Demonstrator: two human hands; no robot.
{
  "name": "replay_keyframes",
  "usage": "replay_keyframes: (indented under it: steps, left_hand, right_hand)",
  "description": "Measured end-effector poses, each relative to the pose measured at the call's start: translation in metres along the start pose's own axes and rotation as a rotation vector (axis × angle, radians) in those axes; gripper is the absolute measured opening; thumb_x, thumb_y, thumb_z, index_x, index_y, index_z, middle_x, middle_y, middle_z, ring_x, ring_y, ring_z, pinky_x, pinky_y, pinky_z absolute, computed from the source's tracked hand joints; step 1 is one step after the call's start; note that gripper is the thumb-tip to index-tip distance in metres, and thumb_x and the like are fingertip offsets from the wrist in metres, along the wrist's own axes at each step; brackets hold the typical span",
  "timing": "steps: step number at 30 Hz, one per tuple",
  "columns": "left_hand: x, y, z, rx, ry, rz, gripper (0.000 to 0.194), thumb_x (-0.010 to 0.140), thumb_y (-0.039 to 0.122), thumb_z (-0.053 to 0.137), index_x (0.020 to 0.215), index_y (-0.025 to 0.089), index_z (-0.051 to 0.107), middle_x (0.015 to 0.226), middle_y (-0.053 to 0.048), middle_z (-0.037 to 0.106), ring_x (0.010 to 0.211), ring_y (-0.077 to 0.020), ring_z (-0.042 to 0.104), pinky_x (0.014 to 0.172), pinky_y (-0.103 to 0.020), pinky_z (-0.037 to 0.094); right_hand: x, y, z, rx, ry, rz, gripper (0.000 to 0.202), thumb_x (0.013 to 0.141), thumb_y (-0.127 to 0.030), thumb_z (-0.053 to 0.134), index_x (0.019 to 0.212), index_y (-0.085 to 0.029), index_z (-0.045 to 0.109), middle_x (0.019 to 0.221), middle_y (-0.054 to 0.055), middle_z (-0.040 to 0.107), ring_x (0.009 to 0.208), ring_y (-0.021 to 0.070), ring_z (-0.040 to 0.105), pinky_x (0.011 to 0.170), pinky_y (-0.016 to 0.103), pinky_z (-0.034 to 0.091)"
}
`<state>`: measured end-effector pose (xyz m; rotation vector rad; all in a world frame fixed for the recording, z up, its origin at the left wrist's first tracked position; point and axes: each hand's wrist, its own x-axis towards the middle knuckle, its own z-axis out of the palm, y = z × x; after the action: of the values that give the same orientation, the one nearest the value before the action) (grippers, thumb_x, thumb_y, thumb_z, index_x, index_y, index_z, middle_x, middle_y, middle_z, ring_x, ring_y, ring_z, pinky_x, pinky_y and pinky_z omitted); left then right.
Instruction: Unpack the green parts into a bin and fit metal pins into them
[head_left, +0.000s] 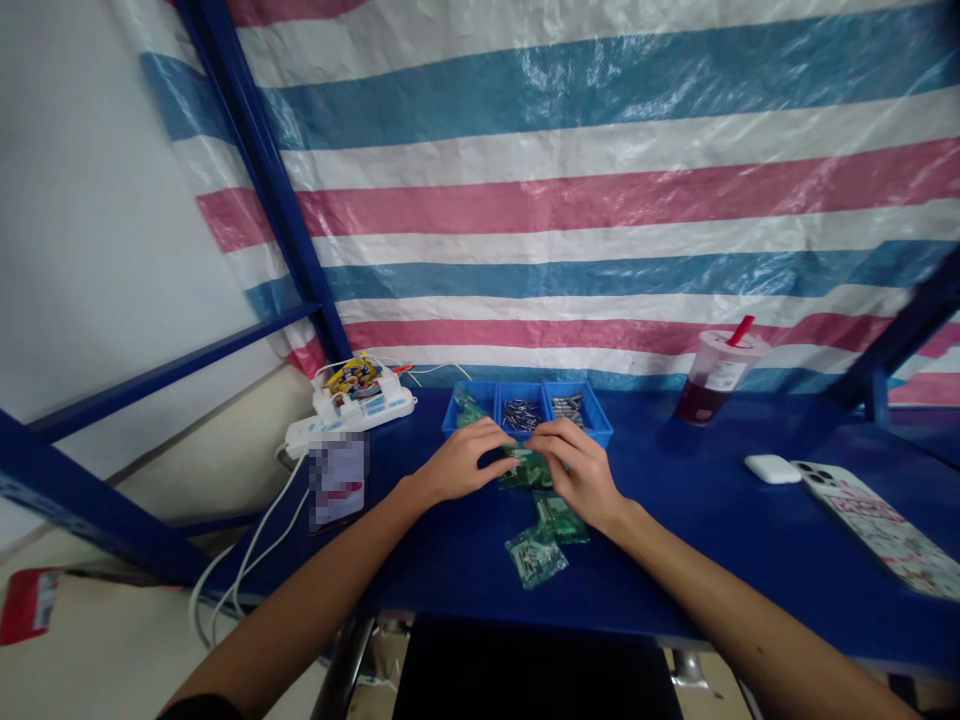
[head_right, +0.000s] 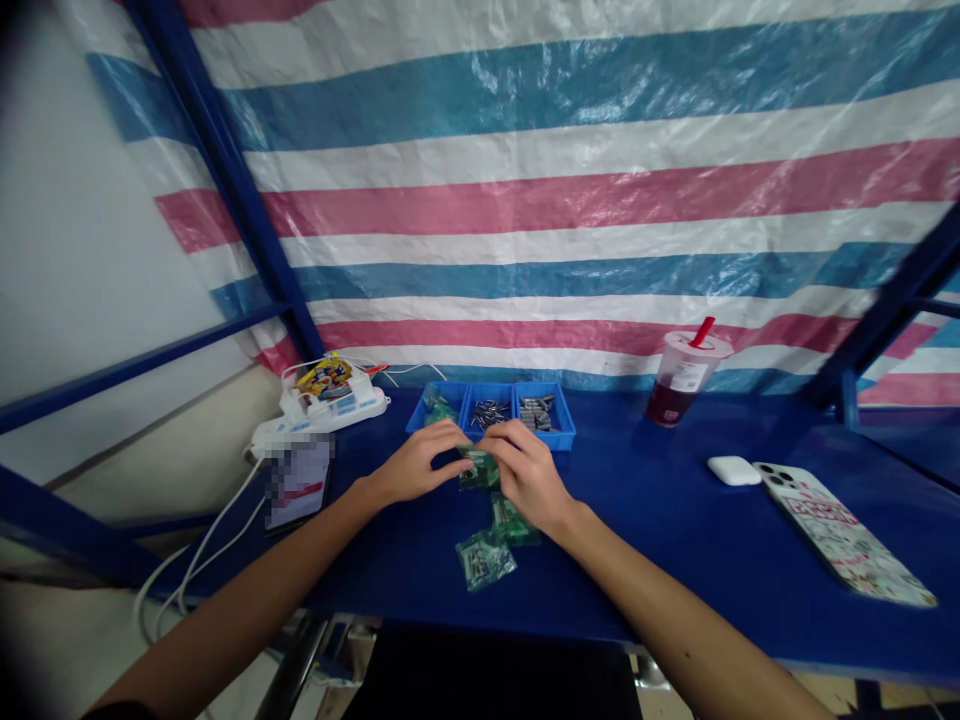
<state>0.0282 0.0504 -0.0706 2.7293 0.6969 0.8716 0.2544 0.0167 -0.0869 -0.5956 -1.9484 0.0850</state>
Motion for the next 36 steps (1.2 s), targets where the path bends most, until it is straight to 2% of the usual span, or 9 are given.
replay_keyframes:
  steps: [5,7,9,12,16,20,28,36]
  left_hand:
    - [-0.002,-0.003,0.0,-0.014,0.082,-0.012,0.023,0.103,0.034,0.052,0.101,0.017,0.067,0.094,-0.009,0.069,0.091,-0.0217,0.06,0.085,-0.037,0.048]
    - [-0.003,-0.004,0.0,-0.014,0.127,-0.027,0.025,0.104,0.033,0.05,0.094,0.017,0.066,0.089,-0.008,0.067,0.088,-0.0211,0.06,0.083,-0.035,0.048]
    - [-0.003,-0.004,0.0,-0.007,0.144,-0.032,0.027,0.104,0.033,0.05,0.089,0.017,0.065,0.086,-0.007,0.066,0.086,-0.0206,0.059,0.081,-0.034,0.047]
    - [-0.002,-0.003,-0.001,-0.002,0.105,-0.02,0.025,0.104,0.034,0.051,0.092,0.017,0.067,0.088,-0.007,0.068,0.087,-0.0205,0.059,0.082,-0.034,0.047]
    - [-0.001,-0.001,-0.002,-0.017,0.04,0.005,0.023,0.1,0.038,0.059,0.101,0.017,0.068,0.094,-0.007,0.07,0.092,-0.0212,0.06,0.086,-0.035,0.047]
    - [0.0,0.001,0.0,-0.012,0.017,0.009,0.024,0.102,0.036,0.056,0.097,0.016,0.069,0.09,-0.007,0.069,0.089,-0.0204,0.06,0.085,-0.035,0.047]
    - [-0.001,0.0,0.0,-0.01,0.066,0.029,0.022,0.103,0.03,0.052,0.102,0.017,0.069,0.096,-0.009,0.071,0.09,-0.0212,0.061,0.085,-0.037,0.049]
    - [-0.001,0.0,0.001,-0.002,0.098,0.029,0.022,0.099,0.034,0.058,0.098,0.016,0.07,0.089,-0.009,0.07,0.087,-0.0211,0.062,0.082,-0.037,0.05]
  right_hand:
    - [0.002,-0.002,0.004,-0.011,-0.073,0.083,0.022,0.101,-0.024,0.054,0.122,-0.024,0.06,0.11,0.01,0.065,0.103,0.0262,0.061,0.089,0.044,0.053]
    - [0.001,0.001,0.006,-0.054,-0.113,0.12,0.027,0.099,-0.03,0.06,0.125,-0.023,0.057,0.109,0.01,0.065,0.101,0.0268,0.06,0.087,0.043,0.053]
    - [0.0,0.004,0.007,-0.087,-0.148,0.142,0.023,0.1,-0.032,0.06,0.119,-0.021,0.058,0.101,0.009,0.065,0.094,0.0258,0.059,0.082,0.04,0.052]
    - [-0.002,0.009,0.008,-0.099,-0.177,0.141,0.01,0.102,-0.029,0.054,0.103,-0.02,0.06,0.089,0.007,0.063,0.087,0.0241,0.057,0.075,0.036,0.048]
    - [-0.001,0.009,0.006,-0.098,-0.228,0.103,0.015,0.104,-0.023,0.048,0.095,-0.02,0.059,0.085,0.006,0.062,0.083,0.0233,0.053,0.073,0.035,0.044]
    - [0.0,0.007,0.006,-0.094,-0.254,0.093,0.014,0.104,-0.022,0.048,0.096,-0.02,0.06,0.087,0.006,0.063,0.084,0.0231,0.053,0.075,0.035,0.044]
    - [0.0,0.005,0.007,-0.106,-0.258,0.135,0.008,0.1,-0.021,0.054,0.107,-0.022,0.058,0.098,0.007,0.066,0.092,0.0245,0.057,0.079,0.037,0.047]
    - [-0.001,0.007,0.007,-0.116,-0.232,0.14,0.01,0.102,-0.02,0.046,0.098,-0.021,0.055,0.087,0.006,0.06,0.085,0.0234,0.055,0.071,0.034,0.044]
